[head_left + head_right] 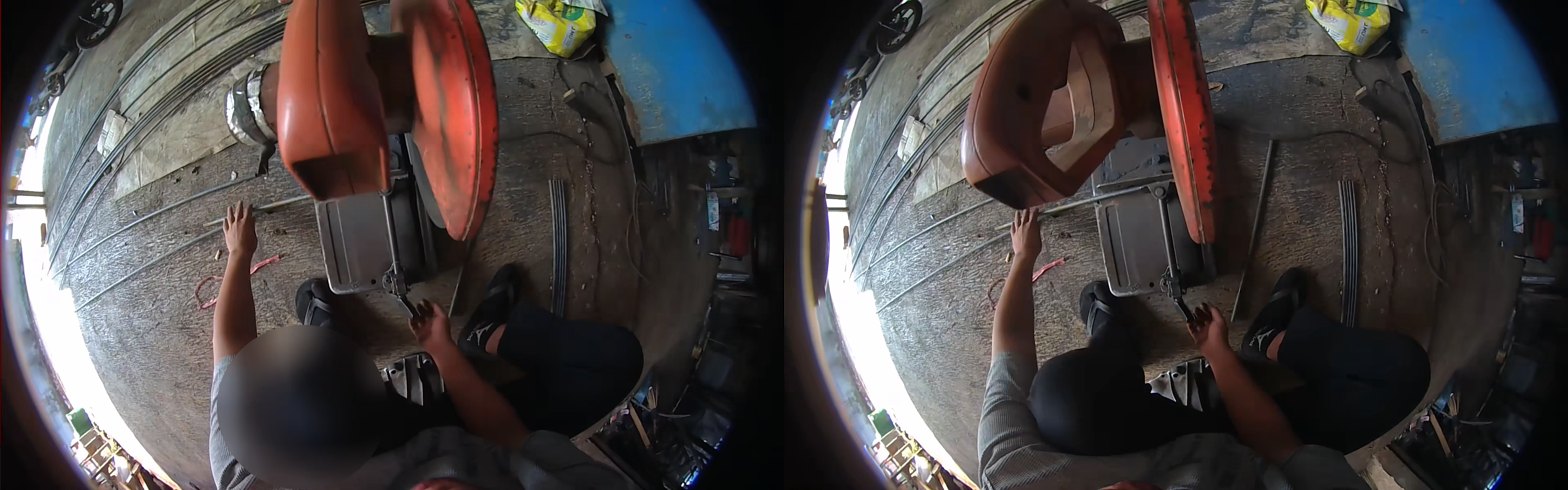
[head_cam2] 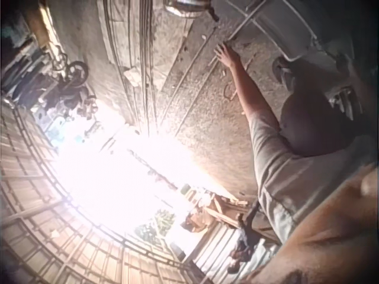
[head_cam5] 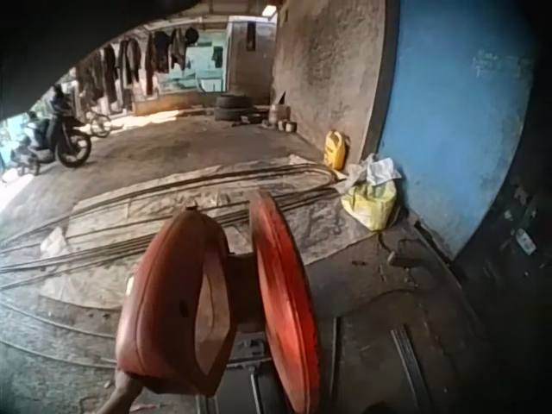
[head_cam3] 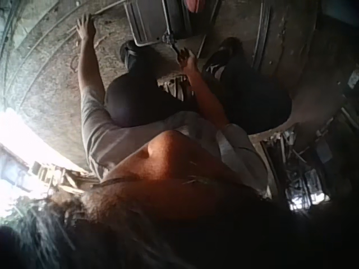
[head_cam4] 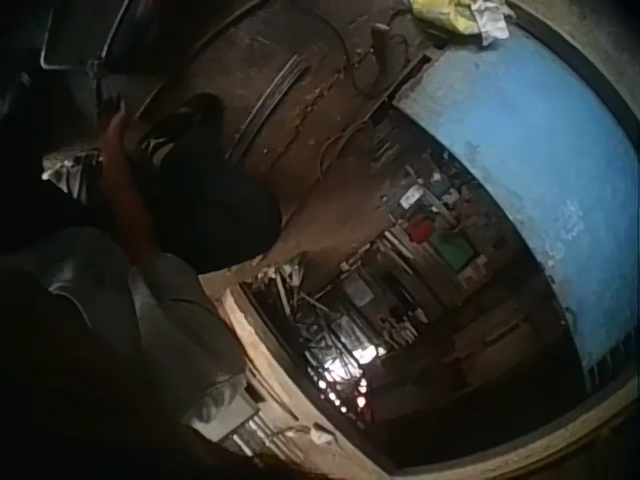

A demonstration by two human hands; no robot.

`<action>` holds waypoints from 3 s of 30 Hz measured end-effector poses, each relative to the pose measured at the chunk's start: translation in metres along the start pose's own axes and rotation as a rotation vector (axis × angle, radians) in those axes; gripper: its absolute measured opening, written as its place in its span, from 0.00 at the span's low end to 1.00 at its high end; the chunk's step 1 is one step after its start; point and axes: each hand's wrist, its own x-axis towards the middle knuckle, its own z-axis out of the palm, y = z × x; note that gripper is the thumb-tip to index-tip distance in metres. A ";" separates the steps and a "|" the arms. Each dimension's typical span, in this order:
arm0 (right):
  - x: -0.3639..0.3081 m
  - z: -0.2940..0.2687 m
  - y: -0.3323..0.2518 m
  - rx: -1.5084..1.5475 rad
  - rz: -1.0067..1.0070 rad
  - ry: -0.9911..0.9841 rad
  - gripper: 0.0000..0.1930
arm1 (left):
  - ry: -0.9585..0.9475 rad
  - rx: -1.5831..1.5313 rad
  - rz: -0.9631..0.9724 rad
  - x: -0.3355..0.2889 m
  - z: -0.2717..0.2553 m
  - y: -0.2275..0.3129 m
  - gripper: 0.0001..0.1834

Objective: Measuring and cutting thin metal rods using a circular chop saw.

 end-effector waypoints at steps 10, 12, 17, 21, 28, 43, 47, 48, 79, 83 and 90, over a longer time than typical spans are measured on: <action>0.000 -0.003 -0.012 -0.035 -0.148 0.118 0.07 | 0.067 -0.395 0.278 0.024 -0.052 0.046 0.07; 0.002 -0.009 -0.014 -0.033 -0.162 0.135 0.07 | 0.000 -0.513 0.294 0.033 -0.069 0.077 0.09; 0.016 -0.016 -0.020 -0.064 -0.206 0.179 0.09 | -0.107 -0.540 0.332 0.037 -0.069 0.099 0.20; 0.016 -0.015 -0.022 -0.058 -0.235 0.167 0.10 | -0.096 -0.417 0.184 0.023 -0.054 0.067 0.25; 0.016 -0.021 -0.023 -0.098 -0.264 0.172 0.11 | -0.110 -0.269 0.102 0.017 -0.023 0.016 0.13; 0.003 -0.010 -0.023 -0.216 -0.256 0.205 0.08 | 0.128 -0.510 0.054 0.027 -0.069 0.079 0.12; 0.009 -0.013 -0.020 -0.210 -0.254 0.202 0.09 | -0.158 -1.071 -0.400 0.017 -0.029 0.043 0.14; 0.010 -0.014 -0.020 -0.212 -0.253 0.202 0.09 | -0.159 -1.071 -0.400 0.016 -0.023 0.045 0.14; 0.073 0.150 -0.185 -0.624 -0.539 -0.032 0.06 | -0.172 -1.377 -0.317 0.029 -0.078 0.141 0.16; 0.097 0.198 -0.204 -0.357 -0.413 0.041 0.07 | -0.211 -1.398 -0.422 0.029 -0.083 0.146 0.15; 0.135 0.211 -0.222 -0.279 -0.281 0.025 0.04 | -0.288 -1.276 -0.397 0.040 -0.095 0.134 0.15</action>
